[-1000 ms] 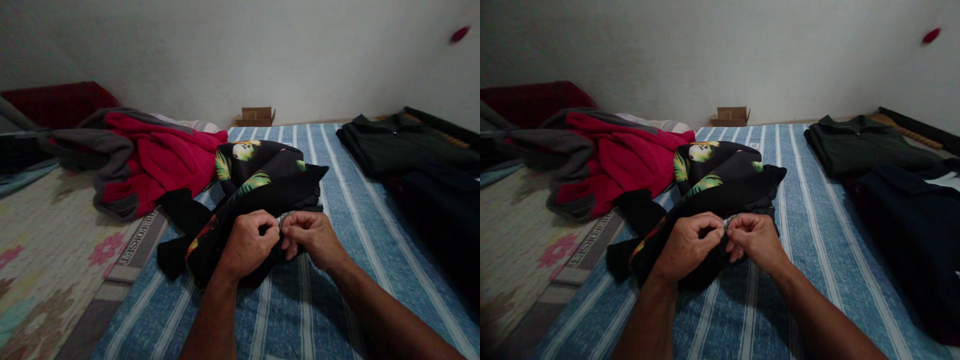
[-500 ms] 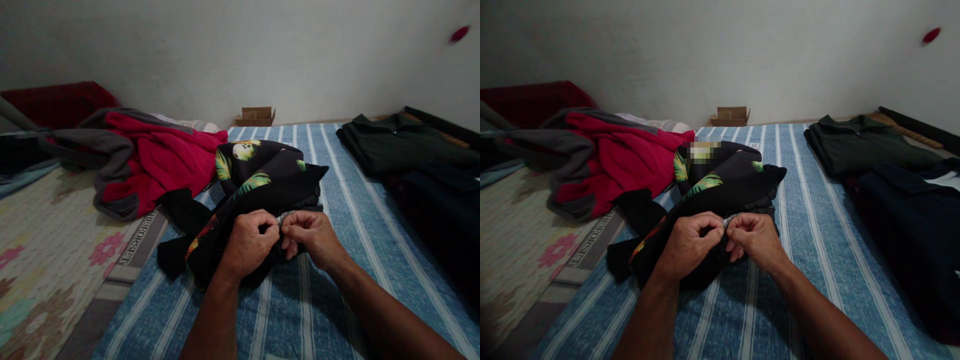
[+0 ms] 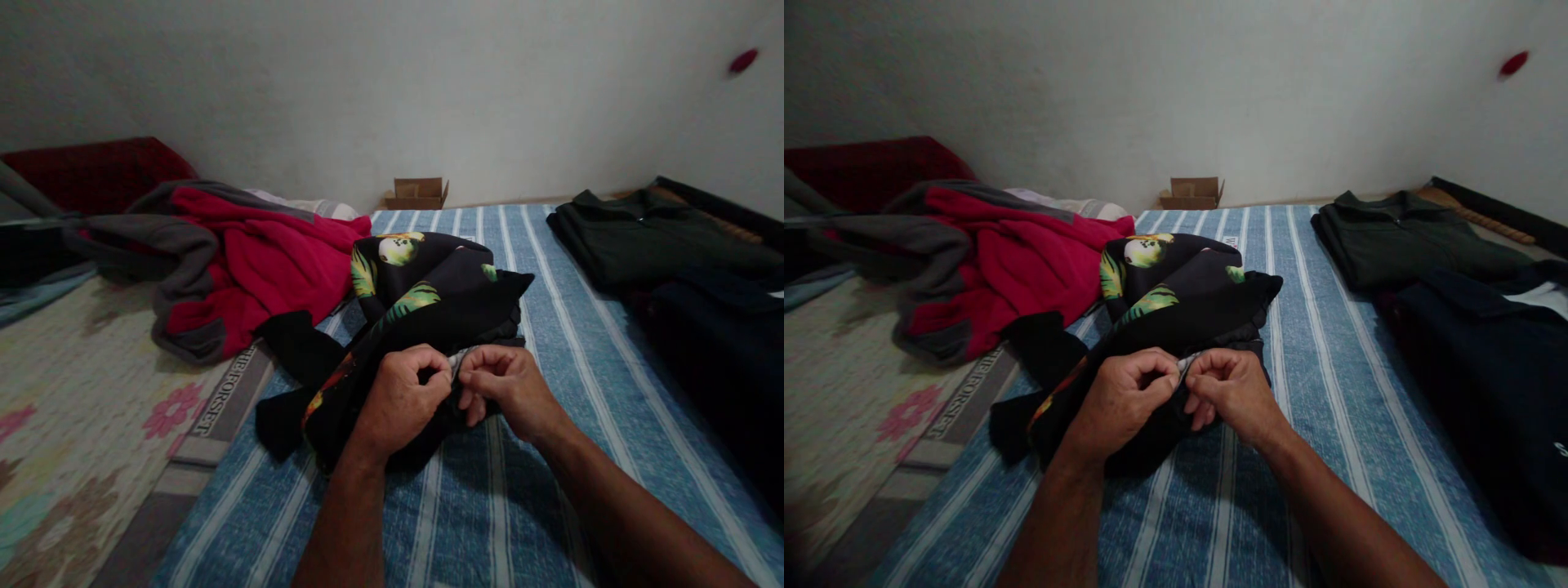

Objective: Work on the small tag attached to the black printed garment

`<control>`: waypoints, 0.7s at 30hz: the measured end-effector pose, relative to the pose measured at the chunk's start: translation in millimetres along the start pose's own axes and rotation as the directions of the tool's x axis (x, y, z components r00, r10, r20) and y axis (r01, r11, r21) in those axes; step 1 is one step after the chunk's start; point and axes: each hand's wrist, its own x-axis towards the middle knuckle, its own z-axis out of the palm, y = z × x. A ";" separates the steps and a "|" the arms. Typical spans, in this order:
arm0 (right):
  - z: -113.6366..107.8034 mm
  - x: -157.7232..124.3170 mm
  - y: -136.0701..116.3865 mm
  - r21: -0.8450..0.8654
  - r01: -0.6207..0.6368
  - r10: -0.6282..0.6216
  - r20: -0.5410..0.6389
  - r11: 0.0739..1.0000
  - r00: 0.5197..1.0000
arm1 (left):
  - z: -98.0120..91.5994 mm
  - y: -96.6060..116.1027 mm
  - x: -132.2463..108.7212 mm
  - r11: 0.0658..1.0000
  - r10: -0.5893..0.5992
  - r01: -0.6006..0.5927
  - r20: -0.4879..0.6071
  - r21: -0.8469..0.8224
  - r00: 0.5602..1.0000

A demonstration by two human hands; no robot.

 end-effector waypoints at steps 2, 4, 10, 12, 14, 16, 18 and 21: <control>-1.4 -0.1 -1.3 -0.013 0.010 -0.010 0.017 1.000 1.000 | -0.4 0.2 -0.1 1.000 -0.006 0.006 -0.001 0.001 1.000; -3.3 0.1 -2.9 -0.027 0.023 -0.022 0.029 0.999 0.999 | -0.5 0.8 -0.4 1.000 -0.010 0.010 -0.006 -0.001 1.000; -11.7 0.9 -8.0 -0.041 0.102 -0.102 -0.010 0.994 0.995 | 0.3 -0.5 -0.5 0.998 -0.057 0.057 -0.017 -0.024 0.998; -13.9 0.6 -9.1 -0.054 0.114 -0.114 -0.008 0.992 0.993 | 0.9 -2.4 0.1 0.996 -0.073 0.072 -0.017 -0.054 0.997; -14.6 0.0 -9.8 -0.088 0.107 -0.107 0.001 0.990 0.994 | 1.6 -3.8 0.6 0.992 -0.085 0.082 -0.021 -0.100 0.996; -13.7 -0.6 -10.2 -0.138 0.090 -0.091 -0.005 0.986 0.996 | 2.3 -4.2 1.1 0.985 -0.094 0.090 -0.023 -0.146 0.995; -11.8 -0.9 -10.4 -0.174 0.069 -0.074 -0.023 0.982 0.997 | 2.9 -3.7 1.3 0.979 -0.101 0.096 -0.023 -0.179 0.995; -9.7 -0.5 -10.2 -0.197 0.047 -0.053 -0.029 0.979 0.998 | 3.5 -2.8 1.2 0.975 -0.108 0.103 -0.014 -0.198 0.994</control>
